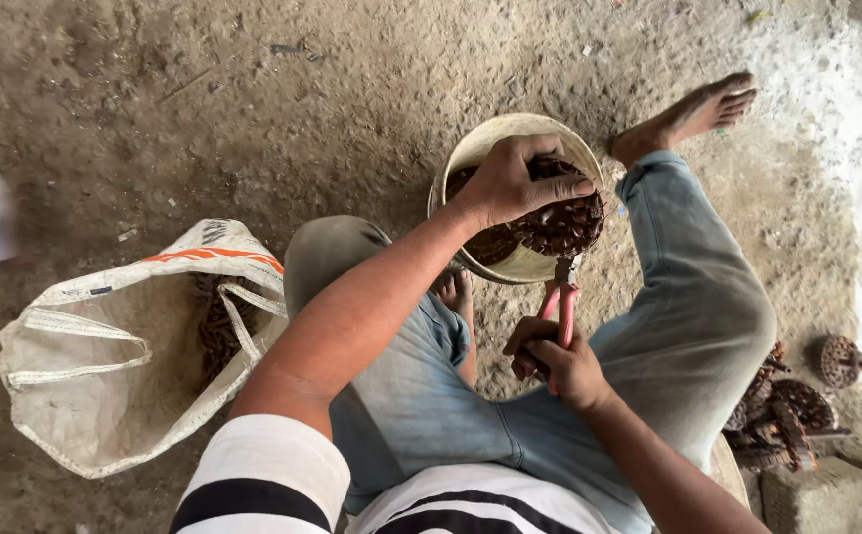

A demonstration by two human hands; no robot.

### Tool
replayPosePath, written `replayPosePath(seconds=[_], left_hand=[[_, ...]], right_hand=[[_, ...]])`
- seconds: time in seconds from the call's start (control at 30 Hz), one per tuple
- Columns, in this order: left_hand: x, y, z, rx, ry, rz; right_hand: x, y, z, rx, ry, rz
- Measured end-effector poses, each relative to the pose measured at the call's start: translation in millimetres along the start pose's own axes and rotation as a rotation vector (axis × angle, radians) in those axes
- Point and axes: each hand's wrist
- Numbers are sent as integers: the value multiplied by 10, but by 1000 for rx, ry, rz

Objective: The person sits on the floor and uses pliers to remove small metal rings from a circular metal component. The person repeatedly grips and pulls the rings, dropping them into a bucket below. The person rotates the component to access different sections.

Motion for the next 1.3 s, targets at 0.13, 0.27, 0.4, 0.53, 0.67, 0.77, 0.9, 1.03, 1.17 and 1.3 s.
replayPosePath(seconds=[0.13, 0.27, 0.4, 0.53, 0.67, 0.77, 0.9, 1.03, 1.17, 1.3], left_hand=[[59, 104, 112, 83, 278, -2], [175, 175, 222, 74, 190, -62], [195, 227, 265, 32, -9, -274], [198, 206, 270, -24, -112, -290], [234, 61, 313, -88, -206, -257], [225, 6, 400, -324, -306, -235], [264, 14, 388, -872, -196, -201], [207, 31, 362, -1207, -55, -76], [247, -43, 232, -1341, 178, 29], [201, -148, 40, -1253, 122, -343]], right_hand=[[-3, 33, -159, -76, -86, -61], [102, 80, -274, -56, -118, -139], [365, 147, -258, -55, -187, -350], [452, 180, -251, -103, -102, -405], [452, 87, -231, -199, -120, -378], [458, -33, -162, -428, -80, -417], [376, -157, 148, -756, -356, -566], [198, -131, 449, -987, -504, -728], [203, -11, 654, -937, -577, -796], [234, 82, 688, -783, -676, -808]])
Point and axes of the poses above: each hand's wrist, its own x-axis towards the middle knuckle, its own y-axis out of the palm, z = x × y, and after that the axes turned 14 degrees about -x, right-handed
